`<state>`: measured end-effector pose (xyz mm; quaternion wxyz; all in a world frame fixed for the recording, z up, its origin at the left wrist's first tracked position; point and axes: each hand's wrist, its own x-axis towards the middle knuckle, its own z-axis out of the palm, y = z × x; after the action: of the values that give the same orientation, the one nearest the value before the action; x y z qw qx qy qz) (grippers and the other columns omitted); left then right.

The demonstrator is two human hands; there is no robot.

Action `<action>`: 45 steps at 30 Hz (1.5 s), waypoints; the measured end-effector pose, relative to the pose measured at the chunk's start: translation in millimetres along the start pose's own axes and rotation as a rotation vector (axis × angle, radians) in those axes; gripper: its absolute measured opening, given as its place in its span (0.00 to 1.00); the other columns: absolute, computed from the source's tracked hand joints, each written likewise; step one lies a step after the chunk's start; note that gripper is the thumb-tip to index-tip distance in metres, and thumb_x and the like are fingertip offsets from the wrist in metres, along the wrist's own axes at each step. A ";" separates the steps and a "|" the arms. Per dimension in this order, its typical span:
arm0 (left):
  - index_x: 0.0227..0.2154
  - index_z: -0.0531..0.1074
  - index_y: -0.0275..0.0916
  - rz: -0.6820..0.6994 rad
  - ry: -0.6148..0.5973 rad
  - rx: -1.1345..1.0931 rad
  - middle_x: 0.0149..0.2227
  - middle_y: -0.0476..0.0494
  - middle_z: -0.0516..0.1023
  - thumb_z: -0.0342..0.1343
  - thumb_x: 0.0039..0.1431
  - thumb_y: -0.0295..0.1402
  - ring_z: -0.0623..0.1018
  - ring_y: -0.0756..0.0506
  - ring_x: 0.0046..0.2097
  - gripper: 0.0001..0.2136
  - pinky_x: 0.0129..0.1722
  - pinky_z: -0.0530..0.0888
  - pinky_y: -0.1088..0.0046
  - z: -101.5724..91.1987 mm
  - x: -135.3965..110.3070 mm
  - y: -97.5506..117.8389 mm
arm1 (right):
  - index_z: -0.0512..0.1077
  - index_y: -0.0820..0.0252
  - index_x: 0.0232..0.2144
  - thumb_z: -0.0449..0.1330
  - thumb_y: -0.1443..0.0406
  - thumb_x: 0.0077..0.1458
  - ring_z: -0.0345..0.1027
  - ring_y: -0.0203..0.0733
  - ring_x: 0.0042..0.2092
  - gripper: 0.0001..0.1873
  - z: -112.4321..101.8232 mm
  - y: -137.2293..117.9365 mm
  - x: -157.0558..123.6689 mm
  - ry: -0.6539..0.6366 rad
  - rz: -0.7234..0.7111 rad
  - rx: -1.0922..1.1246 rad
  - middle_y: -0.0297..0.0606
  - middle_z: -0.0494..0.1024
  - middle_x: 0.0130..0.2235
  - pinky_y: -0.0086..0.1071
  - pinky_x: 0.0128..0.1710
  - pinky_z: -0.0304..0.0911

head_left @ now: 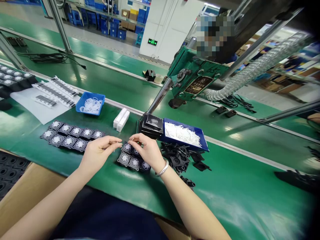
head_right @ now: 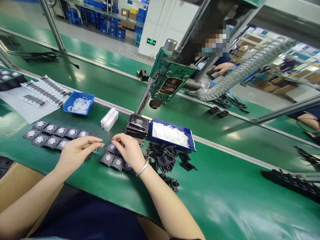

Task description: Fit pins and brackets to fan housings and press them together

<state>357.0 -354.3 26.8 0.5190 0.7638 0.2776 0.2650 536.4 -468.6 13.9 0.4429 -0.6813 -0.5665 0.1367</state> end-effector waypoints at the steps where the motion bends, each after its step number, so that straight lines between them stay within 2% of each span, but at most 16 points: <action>1: 0.37 0.78 0.40 -0.012 -0.009 -0.028 0.35 0.46 0.84 0.62 0.60 0.41 0.84 0.44 0.37 0.10 0.40 0.80 0.71 0.2 -0.9 0.9 | 0.73 0.57 0.37 0.60 0.65 0.61 0.74 0.38 0.39 0.02 0.6 -0.5 0.1 -0.011 -0.027 -0.052 0.34 0.80 0.36 0.32 0.42 0.69; 6: 0.34 0.76 0.40 0.020 -0.066 -0.030 0.32 0.48 0.84 0.63 0.59 0.40 0.84 0.45 0.36 0.09 0.37 0.80 0.74 7.2 -6.0 -1.9 | 0.72 0.57 0.36 0.61 0.66 0.61 0.71 0.40 0.38 0.01 2.9 3.3 1.1 -0.070 -0.089 -0.254 0.35 0.78 0.34 0.33 0.39 0.66; 9: 0.33 0.76 0.40 0.093 -0.113 0.050 0.32 0.50 0.83 0.62 0.60 0.37 0.83 0.48 0.34 0.06 0.35 0.79 0.76 14.4 -9.1 -7.6 | 0.72 0.59 0.35 0.62 0.62 0.60 0.69 0.43 0.38 0.06 1.7 3.8 1.7 -0.101 -0.166 -0.369 0.38 0.77 0.34 0.36 0.41 0.66; 13: 0.34 0.75 0.40 0.238 -0.115 0.191 0.31 0.50 0.82 0.59 0.64 0.37 0.82 0.49 0.33 0.07 0.33 0.77 0.78 22.4 -10.9 -14.9 | 0.71 0.60 0.43 0.62 0.58 0.60 0.68 0.45 0.45 0.13 -7.3 -3.1 1.6 0.017 -0.228 -0.348 0.42 0.76 0.41 0.41 0.48 0.65; 17: 0.33 0.74 0.39 0.375 -0.086 0.308 0.31 0.51 0.81 0.55 0.67 0.40 0.81 0.50 0.32 0.11 0.33 0.76 0.78 25.5 -9.7 -18.4 | 0.73 0.59 0.40 0.58 0.63 0.64 0.68 0.42 0.44 0.06 -15.2 -6.7 -4.1 0.046 -0.252 -0.284 0.40 0.75 0.39 0.38 0.47 0.65; 22: 0.34 0.74 0.38 0.486 -0.062 0.387 0.31 0.50 0.81 0.53 0.68 0.39 0.81 0.50 0.31 0.11 0.33 0.76 0.77 24.5 -9.3 -18.8 | 0.72 0.60 0.35 0.58 0.66 0.64 0.68 0.42 0.43 0.05 -18.2 1.8 -18.3 0.080 -0.185 -0.208 0.40 0.75 0.37 0.38 0.46 0.65; 27: 0.34 0.74 0.38 0.492 -0.044 0.395 0.31 0.50 0.81 0.53 0.68 0.37 0.81 0.50 0.32 0.10 0.33 0.76 0.78 23.2 -9.7 -19.9 | 0.72 0.59 0.33 0.58 0.67 0.63 0.69 0.39 0.41 0.05 -27.2 9.1 -33.0 0.150 -0.061 -0.134 0.38 0.75 0.36 0.35 0.43 0.66; 31: 0.34 0.74 0.37 0.507 -0.051 0.433 0.31 0.49 0.81 0.54 0.68 0.35 0.81 0.50 0.32 0.09 0.34 0.76 0.77 24.8 -9.0 -23.1 | 0.71 0.58 0.32 0.58 0.67 0.63 0.69 0.38 0.40 0.06 -34.7 12.1 -44.3 0.170 -0.020 -0.124 0.37 0.75 0.35 0.35 0.43 0.66; 34: 0.37 0.76 0.37 0.574 -0.120 0.434 0.36 0.47 0.82 0.53 0.68 0.31 0.82 0.49 0.38 0.07 0.41 0.78 0.75 24.1 -10.1 -25.1 | 0.71 0.58 0.32 0.58 0.67 0.64 0.69 0.38 0.40 0.06 -39.9 13.9 -54.5 0.189 0.009 -0.144 0.36 0.75 0.35 0.35 0.43 0.66; 36: 0.43 0.76 0.38 0.618 -0.152 0.430 0.45 0.43 0.81 0.52 0.68 0.28 0.81 0.47 0.46 0.08 0.49 0.77 0.72 21.3 -11.4 -24.5 | 0.71 0.57 0.35 0.57 0.66 0.64 0.70 0.39 0.42 0.04 -42.6 14.2 -63.6 0.211 0.033 -0.171 0.37 0.75 0.37 0.36 0.45 0.67; 37: 0.48 0.75 0.38 0.627 -0.164 0.437 0.50 0.41 0.79 0.52 0.68 0.28 0.80 0.46 0.50 0.10 0.53 0.76 0.70 19.5 -11.9 -23.3 | 0.71 0.57 0.38 0.58 0.65 0.64 0.70 0.40 0.44 0.03 -43.1 14.0 -68.8 0.220 0.043 -0.187 0.39 0.76 0.40 0.37 0.47 0.67; 38: 0.53 0.72 0.38 0.623 -0.181 0.451 0.55 0.38 0.76 0.52 0.68 0.29 0.77 0.44 0.55 0.13 0.57 0.74 0.67 17.7 -11.9 -21.7 | 0.71 0.57 0.43 0.59 0.64 0.63 0.69 0.42 0.48 0.06 -42.6 13.5 -74.3 0.220 0.053 -0.201 0.41 0.75 0.44 0.40 0.51 0.67; 40: 0.62 0.62 0.37 0.599 -0.254 0.501 0.63 0.33 0.67 0.55 0.66 0.35 0.69 0.39 0.63 0.23 0.61 0.70 0.59 15.5 -10.1 -18.3 | 0.65 0.56 0.54 0.62 0.60 0.61 0.64 0.47 0.57 0.21 -38.0 12.2 -85.1 0.181 0.074 -0.221 0.46 0.70 0.54 0.45 0.59 0.63; 42: 0.67 0.52 0.37 0.592 -0.344 0.567 0.67 0.30 0.60 0.60 0.61 0.44 0.60 0.35 0.68 0.37 0.65 0.65 0.51 17.5 -5.6 -16.9 | 0.56 0.56 0.62 0.64 0.56 0.58 0.56 0.51 0.65 0.35 -28.2 11.8 -93.7 0.112 0.089 -0.227 0.49 0.62 0.62 0.50 0.65 0.57; 45: 0.69 0.44 0.39 0.642 -0.436 0.663 0.68 0.28 0.57 0.66 0.49 0.51 0.53 0.29 0.70 0.52 0.65 0.59 0.40 28.5 2.8 -21.4 | 0.46 0.55 0.67 0.62 0.51 0.59 0.47 0.53 0.69 0.43 -8.0 15.5 -99.0 0.060 0.078 -0.230 0.51 0.53 0.67 0.54 0.67 0.52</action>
<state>375.6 -364.1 -2.2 0.1868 0.9717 -0.0165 0.1433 520.3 -560.1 -24.6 0.3730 -0.7530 -0.5378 0.0675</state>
